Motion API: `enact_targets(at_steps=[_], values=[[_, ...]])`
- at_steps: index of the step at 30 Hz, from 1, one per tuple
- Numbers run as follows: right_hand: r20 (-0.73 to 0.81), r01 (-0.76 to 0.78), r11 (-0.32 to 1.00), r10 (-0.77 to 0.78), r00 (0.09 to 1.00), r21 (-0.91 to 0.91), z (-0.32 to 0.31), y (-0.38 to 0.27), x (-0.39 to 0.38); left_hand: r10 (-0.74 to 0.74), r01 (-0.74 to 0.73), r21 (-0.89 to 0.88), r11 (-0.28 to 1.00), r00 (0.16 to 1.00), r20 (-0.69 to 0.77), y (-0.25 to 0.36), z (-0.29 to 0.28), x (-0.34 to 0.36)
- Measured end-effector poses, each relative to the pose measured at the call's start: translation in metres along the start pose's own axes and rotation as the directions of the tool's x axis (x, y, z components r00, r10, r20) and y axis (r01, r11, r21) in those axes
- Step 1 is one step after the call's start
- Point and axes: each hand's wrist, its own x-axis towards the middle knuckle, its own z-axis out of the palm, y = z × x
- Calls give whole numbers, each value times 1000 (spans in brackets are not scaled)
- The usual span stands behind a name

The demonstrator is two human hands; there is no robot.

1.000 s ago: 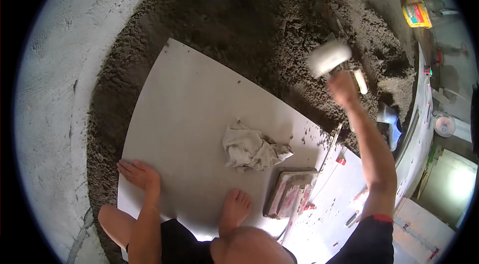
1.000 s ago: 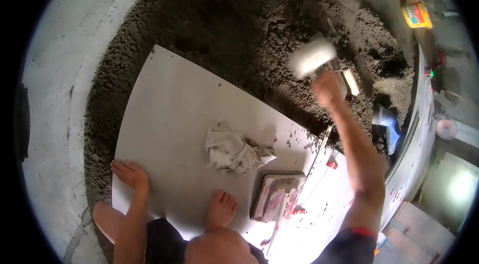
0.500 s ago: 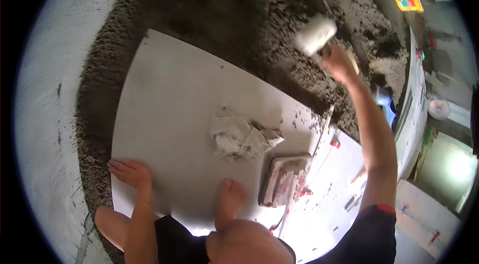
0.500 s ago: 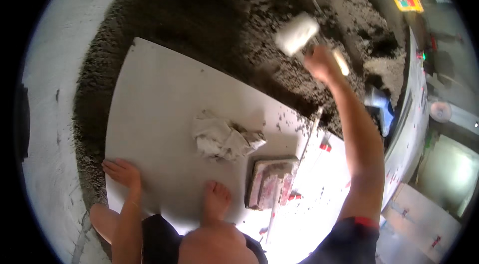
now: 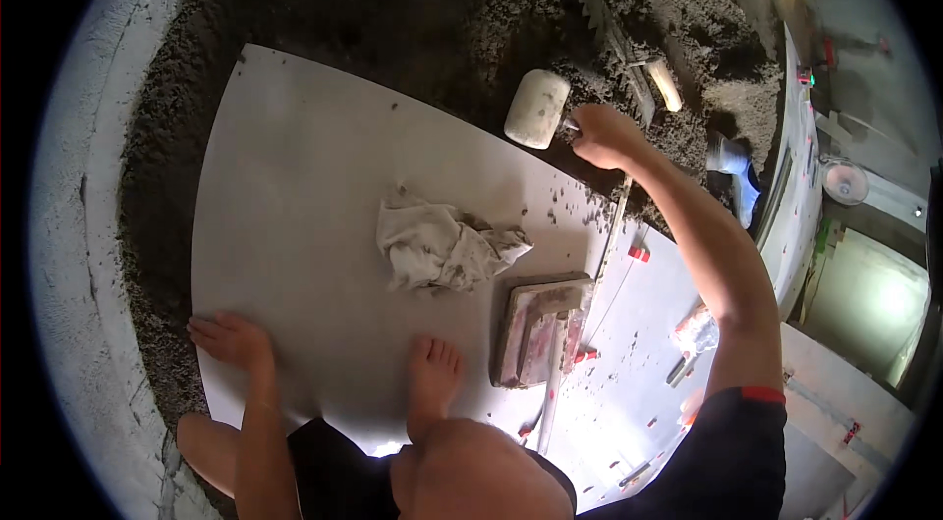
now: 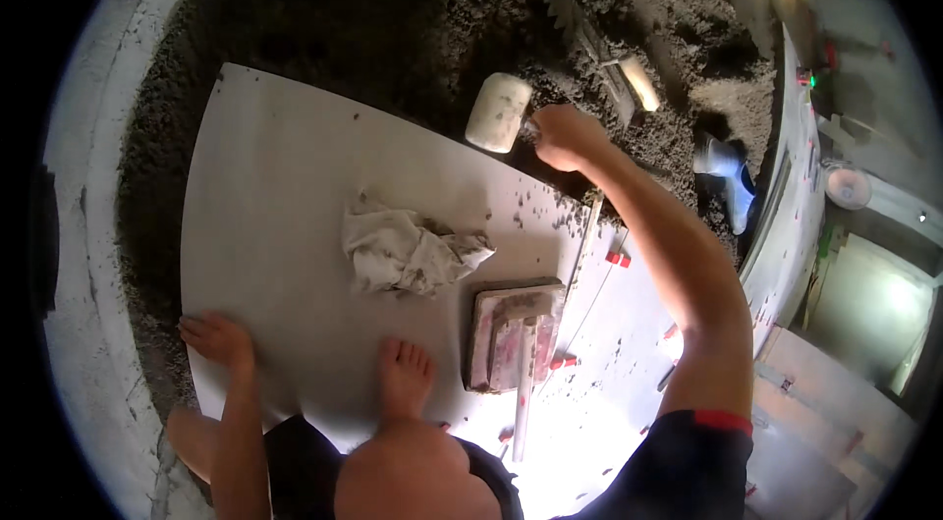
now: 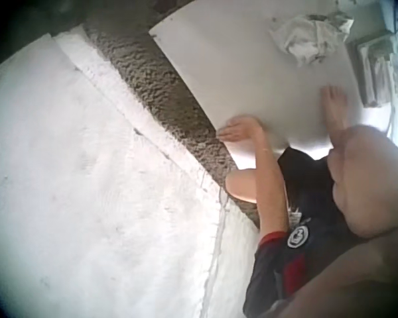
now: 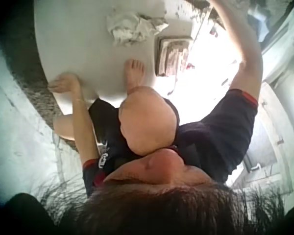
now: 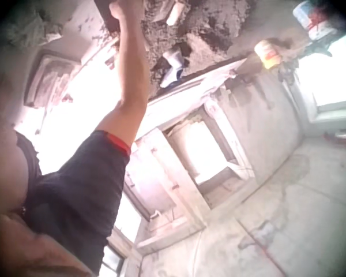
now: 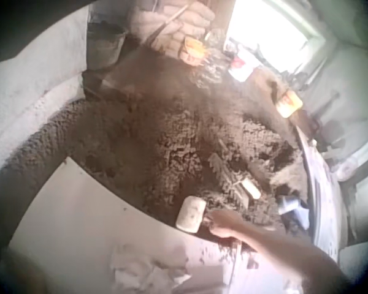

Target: The person levels a concrete base on the floor using a trowel and a mallet, then uses a notched trowel to spread mortar along the edge of a large floor tile.

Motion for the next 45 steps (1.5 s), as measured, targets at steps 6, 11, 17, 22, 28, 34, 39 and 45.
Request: enact_targets(at_steps=[6, 11, 17, 22, 28, 34, 39, 45], values=[[-442, -149, 891, 352, 825, 429, -96, -11, -23, -42, 41, 23, 999, 997, 66, 7, -5, 2], [114, -63, 993, 52, 992, 99, -15, -31, -42, -53, 51, 31, 998, 997, 56, 9, -3, 2], [-48, 112, 980, -121, 991, -165, 10, 1, -8, -101, 101, 9, 995, 986, 132, 12, -8, 3], [-221, -54, 981, 96, 971, 187, -71, 3, -12, -60, 58, 20, 998, 989, 133, 7, -7, 1], [-299, -98, 981, 146, 943, 170, -19, -16, -38, -42, 55, -52, 997, 976, 215, -8, 6, -1], [-370, -48, 998, 63, 927, 49, 5, -15, -35, -127, 128, 2, 992, 982, 141, 19, -18, -1], [-402, 128, 991, -132, 906, -37, -42, -100, -30, -236, 248, -46, 968, 953, 190, 34, -42, 18], [-353, 464, 868, -495, 794, -175, -74, -272, -36, -323, 351, -91, 932, 917, 235, 32, -45, 21]])
